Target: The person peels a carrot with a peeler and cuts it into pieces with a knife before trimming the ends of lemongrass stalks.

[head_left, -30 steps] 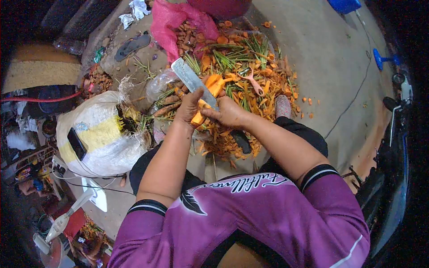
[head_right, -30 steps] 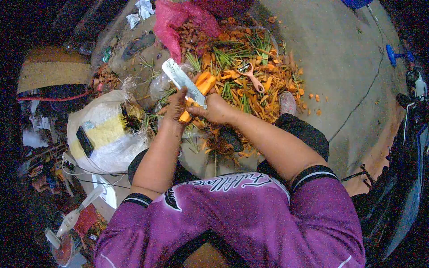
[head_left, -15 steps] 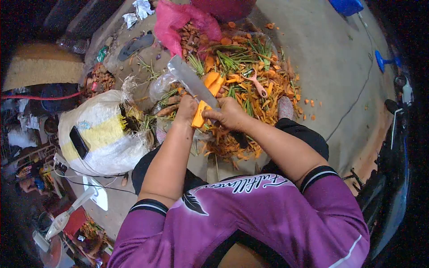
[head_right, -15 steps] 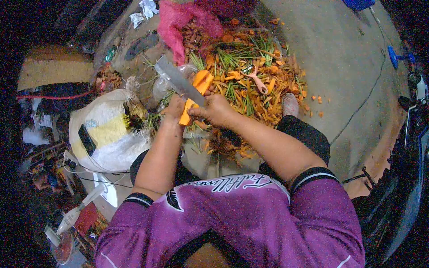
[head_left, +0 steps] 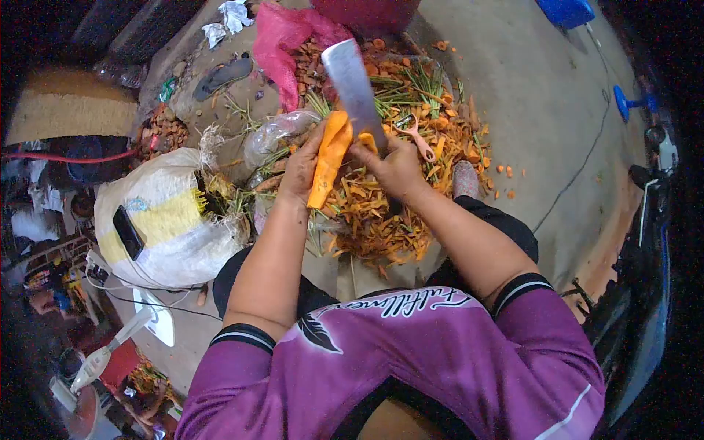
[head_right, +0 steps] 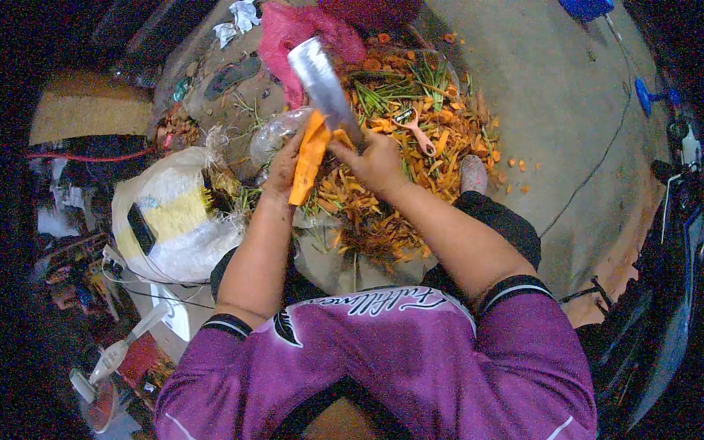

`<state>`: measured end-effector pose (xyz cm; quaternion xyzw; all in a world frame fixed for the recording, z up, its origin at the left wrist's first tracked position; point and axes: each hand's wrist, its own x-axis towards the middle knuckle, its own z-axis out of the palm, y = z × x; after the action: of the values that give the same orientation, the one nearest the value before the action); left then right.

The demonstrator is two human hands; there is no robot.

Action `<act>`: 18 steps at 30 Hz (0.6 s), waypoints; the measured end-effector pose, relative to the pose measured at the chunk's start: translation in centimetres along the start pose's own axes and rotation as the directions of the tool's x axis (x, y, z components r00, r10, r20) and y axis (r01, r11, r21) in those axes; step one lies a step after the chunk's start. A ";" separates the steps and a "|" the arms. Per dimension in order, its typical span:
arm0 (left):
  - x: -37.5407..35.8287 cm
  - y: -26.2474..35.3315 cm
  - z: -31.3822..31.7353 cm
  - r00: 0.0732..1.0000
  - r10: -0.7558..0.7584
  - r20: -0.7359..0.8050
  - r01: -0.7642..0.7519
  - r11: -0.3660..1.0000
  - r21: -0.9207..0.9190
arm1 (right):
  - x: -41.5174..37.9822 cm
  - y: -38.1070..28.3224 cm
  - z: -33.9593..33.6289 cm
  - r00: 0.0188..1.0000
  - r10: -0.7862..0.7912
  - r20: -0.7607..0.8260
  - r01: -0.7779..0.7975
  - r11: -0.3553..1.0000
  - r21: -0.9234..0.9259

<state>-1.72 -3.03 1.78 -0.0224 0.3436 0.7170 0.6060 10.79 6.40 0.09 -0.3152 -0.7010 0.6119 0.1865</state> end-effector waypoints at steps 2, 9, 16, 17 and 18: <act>0.1 0.1 -0.5 0.998 -0.024 0.060 0.023 1.000 0.021 | -0.1 -2.5 -1.7 0.997 -0.044 -0.064 0.027 0.968 -0.248; -0.6 1.1 2.0 0.986 0.117 -0.119 -0.060 0.914 0.402 | -1.1 -1.5 -3.0 0.989 -0.090 -0.121 0.037 0.923 -0.382; 4.3 14.4 19.2 0.925 0.321 0.204 -0.374 0.668 0.643 | -1.0 -0.9 -4.0 0.995 0.071 -0.074 -0.085 0.975 -0.205; 7.9 18.4 20.8 0.880 0.289 0.377 -0.474 0.587 0.656 | -1.0 -1.3 -4.4 0.993 0.090 -0.074 -0.105 0.968 -0.226; 9.4 20.9 23.7 0.856 0.074 0.512 -0.332 0.837 0.435 | -1.0 -1.8 -4.8 0.991 0.115 -0.072 -0.129 0.961 -0.245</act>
<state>-13.60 16.69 25.38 0.3523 0.3614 0.6457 0.5730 14.22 9.22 2.80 -0.3959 -0.7460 0.5201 0.1272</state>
